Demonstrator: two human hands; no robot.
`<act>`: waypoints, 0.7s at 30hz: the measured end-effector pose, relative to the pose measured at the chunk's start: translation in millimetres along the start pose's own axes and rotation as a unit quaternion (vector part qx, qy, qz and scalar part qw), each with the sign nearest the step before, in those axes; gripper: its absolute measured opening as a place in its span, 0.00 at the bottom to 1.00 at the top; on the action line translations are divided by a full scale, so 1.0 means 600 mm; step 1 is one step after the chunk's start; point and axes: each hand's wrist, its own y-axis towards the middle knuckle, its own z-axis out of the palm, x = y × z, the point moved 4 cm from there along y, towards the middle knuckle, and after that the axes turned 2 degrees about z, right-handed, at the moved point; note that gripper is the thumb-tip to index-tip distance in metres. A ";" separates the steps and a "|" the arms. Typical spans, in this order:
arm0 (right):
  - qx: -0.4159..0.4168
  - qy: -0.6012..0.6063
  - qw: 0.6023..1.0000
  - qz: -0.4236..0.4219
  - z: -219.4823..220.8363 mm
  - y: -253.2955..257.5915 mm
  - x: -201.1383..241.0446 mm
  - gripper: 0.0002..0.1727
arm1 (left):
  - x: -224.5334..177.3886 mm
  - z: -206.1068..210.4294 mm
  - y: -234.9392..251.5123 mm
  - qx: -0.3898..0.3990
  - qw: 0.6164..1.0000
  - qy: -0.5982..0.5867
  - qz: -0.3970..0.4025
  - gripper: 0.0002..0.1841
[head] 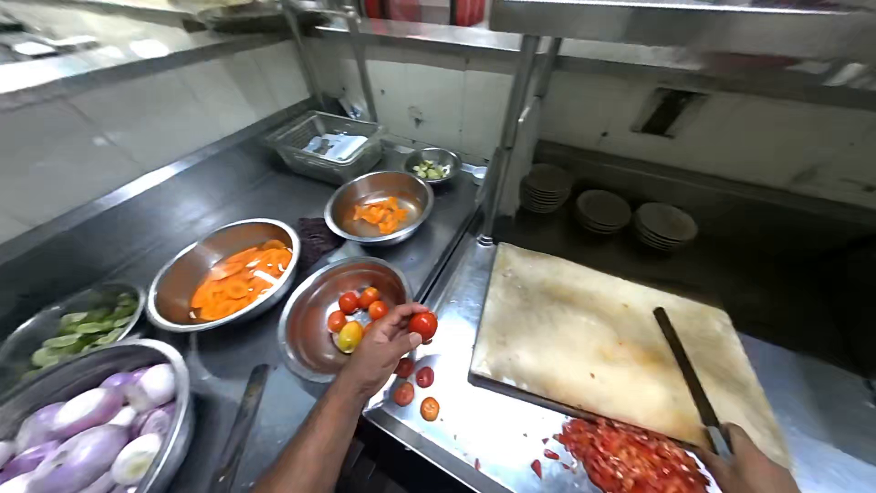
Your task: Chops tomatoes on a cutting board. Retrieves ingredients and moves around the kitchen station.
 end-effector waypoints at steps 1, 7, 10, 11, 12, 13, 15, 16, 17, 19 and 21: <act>-0.003 0.003 1.000 -0.001 0.000 -0.002 0.000 0.31 | 0.012 0.023 0.003 0.025 1.000 -0.006 0.008 0.22; 0.010 0.021 0.999 0.024 -0.001 0.004 -0.003 0.25 | 0.067 0.190 0.029 0.133 0.990 0.046 0.013 0.25; 0.040 0.080 0.996 -0.005 -0.006 -0.019 -0.006 0.24 | 0.109 0.292 0.044 0.198 0.948 0.243 0.062 0.23; 0.052 0.090 0.995 -0.014 -0.004 -0.032 -0.003 0.24 | 0.125 0.323 0.049 0.222 0.920 0.308 0.094 0.21; 0.066 0.094 0.993 -0.020 0.000 -0.046 0.002 0.24 | 0.141 0.351 0.052 0.245 0.894 0.354 0.127 0.18; 0.079 0.099 0.992 -0.028 0.007 -0.061 0.009 0.25 | 0.155 0.374 0.053 0.266 0.871 0.386 0.150 0.17; 0.114 0.109 0.987 -0.045 0.022 -0.088 0.026 0.28 | 0.177 0.405 0.053 0.292 0.838 0.425 0.176 0.16; 0.132 0.107 0.984 -0.054 0.028 -0.098 0.035 0.29 | 0.187 0.410 0.052 0.289 0.833 0.434 0.186 0.17; 0.149 0.099 0.982 -0.060 0.032 -0.105 0.043 0.29 | 0.194 0.412 0.052 0.280 0.832 0.436 0.200 0.17; 0.175 0.081 0.979 -0.068 0.037 -0.113 0.053 0.28 | 0.200 0.410 0.052 0.264 0.835 0.431 0.217 0.18; 0.188 0.077 0.977 -0.066 0.031 -0.121 0.061 0.27 | 0.200 0.406 0.052 0.255 0.839 0.426 0.223 0.18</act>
